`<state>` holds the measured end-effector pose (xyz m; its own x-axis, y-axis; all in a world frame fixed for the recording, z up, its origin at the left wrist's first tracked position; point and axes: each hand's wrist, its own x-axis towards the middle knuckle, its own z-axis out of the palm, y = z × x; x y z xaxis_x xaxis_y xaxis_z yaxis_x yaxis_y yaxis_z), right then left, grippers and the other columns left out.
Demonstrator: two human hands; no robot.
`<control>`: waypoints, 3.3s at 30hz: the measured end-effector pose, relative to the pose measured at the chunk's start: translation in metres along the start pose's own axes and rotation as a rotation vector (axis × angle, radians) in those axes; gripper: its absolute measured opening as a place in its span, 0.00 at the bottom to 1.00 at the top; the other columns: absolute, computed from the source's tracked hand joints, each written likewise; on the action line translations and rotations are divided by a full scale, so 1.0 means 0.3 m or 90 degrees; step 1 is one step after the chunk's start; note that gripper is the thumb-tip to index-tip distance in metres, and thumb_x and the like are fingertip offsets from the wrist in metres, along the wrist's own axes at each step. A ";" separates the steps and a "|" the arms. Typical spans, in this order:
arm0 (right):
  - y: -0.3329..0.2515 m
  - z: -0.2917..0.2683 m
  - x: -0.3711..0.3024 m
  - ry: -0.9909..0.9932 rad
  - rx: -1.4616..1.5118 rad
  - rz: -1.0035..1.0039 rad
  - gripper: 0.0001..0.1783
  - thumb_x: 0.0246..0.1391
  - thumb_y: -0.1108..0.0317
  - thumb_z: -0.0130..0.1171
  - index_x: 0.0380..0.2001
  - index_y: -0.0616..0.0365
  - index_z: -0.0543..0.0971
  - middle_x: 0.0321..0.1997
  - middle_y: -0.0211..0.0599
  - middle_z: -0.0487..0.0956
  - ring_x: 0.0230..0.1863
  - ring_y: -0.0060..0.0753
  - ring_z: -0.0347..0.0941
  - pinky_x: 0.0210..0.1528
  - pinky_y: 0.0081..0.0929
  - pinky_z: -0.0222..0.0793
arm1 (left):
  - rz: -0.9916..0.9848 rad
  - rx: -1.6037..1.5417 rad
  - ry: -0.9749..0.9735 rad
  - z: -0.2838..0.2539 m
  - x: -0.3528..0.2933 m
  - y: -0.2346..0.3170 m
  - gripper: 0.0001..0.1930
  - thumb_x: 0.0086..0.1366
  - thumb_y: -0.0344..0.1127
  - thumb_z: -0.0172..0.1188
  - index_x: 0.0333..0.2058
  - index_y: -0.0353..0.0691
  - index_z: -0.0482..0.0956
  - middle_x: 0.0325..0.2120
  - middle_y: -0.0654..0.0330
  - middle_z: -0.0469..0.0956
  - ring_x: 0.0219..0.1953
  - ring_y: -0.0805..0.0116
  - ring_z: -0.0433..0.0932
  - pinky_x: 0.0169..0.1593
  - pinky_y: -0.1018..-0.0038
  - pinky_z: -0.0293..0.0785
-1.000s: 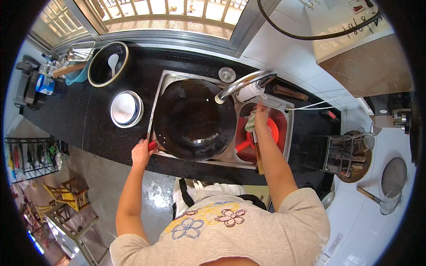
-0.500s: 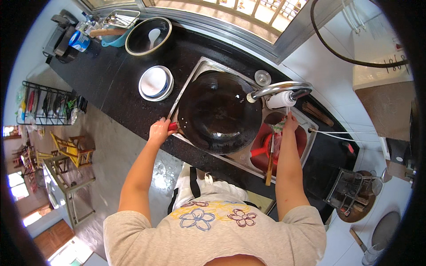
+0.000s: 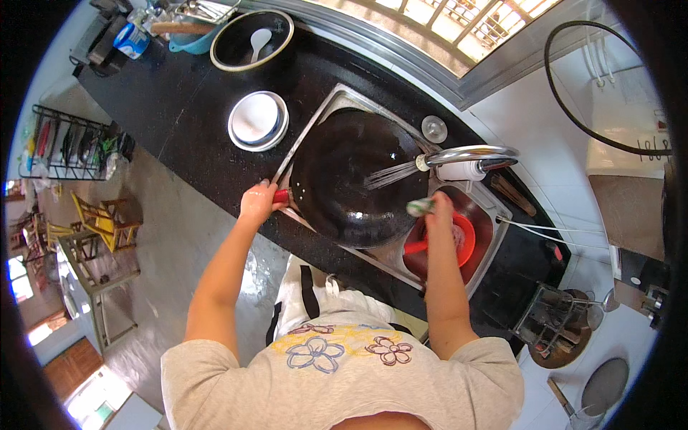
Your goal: The person cleans the kitchen by wiping the stovetop and range hood with a cloth, then washes a wok in the sink using dish soap and a sponge. They rinse the wok and place it back on the stove.
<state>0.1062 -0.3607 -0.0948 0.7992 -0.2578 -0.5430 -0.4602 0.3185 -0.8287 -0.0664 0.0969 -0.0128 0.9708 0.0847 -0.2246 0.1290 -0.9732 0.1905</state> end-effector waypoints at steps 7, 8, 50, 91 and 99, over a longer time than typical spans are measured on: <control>0.087 0.342 -0.134 -0.183 -0.704 -0.525 0.12 0.45 0.73 0.60 0.37 0.60 0.76 0.42 0.45 0.76 0.42 0.44 0.73 0.44 0.39 0.68 | 0.008 -0.023 0.015 -0.013 0.023 0.010 0.21 0.49 0.52 0.66 0.32 0.42 0.73 0.32 0.52 0.74 0.35 0.52 0.77 0.38 0.61 0.74; 0.079 0.375 -0.164 -0.183 -0.846 -0.594 0.11 0.44 0.72 0.62 0.35 0.60 0.77 0.41 0.45 0.76 0.43 0.46 0.72 0.44 0.40 0.68 | 0.000 -0.027 0.022 -0.010 0.002 0.001 0.20 0.49 0.51 0.66 0.31 0.42 0.73 0.32 0.52 0.74 0.35 0.52 0.77 0.37 0.61 0.74; 0.519 0.760 -0.420 -0.340 -0.649 -0.536 0.15 0.46 0.71 0.51 0.39 0.62 0.66 0.45 0.54 0.66 0.50 0.60 0.61 0.52 0.51 0.59 | 0.036 -0.030 -0.007 0.017 0.021 -0.007 0.17 0.52 0.48 0.65 0.33 0.43 0.74 0.35 0.55 0.73 0.34 0.56 0.78 0.35 0.64 0.76; 0.152 0.283 -0.049 -0.136 -1.226 -0.785 0.11 0.49 0.66 0.51 0.36 0.56 0.78 0.42 0.41 0.75 0.49 0.41 0.68 0.54 0.38 0.60 | 0.040 0.057 -0.002 0.025 0.004 0.009 0.21 0.55 0.51 0.63 0.35 0.39 0.71 0.35 0.52 0.72 0.37 0.53 0.76 0.38 0.64 0.75; 0.244 0.249 -0.336 -0.185 -1.205 -0.496 0.10 0.51 0.66 0.51 0.37 0.52 0.77 0.38 0.44 0.74 0.43 0.44 0.70 0.43 0.39 0.65 | 0.048 -0.078 0.196 -0.035 0.035 0.137 0.27 0.53 0.52 0.64 0.45 0.42 0.70 0.48 0.53 0.66 0.50 0.52 0.64 0.50 0.58 0.61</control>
<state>0.0210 -0.2433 -0.0907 0.9182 0.3361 -0.2096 0.3415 -0.9398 -0.0112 -0.0486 0.0600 0.0028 0.9917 0.0922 0.0899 0.0597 -0.9477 0.3136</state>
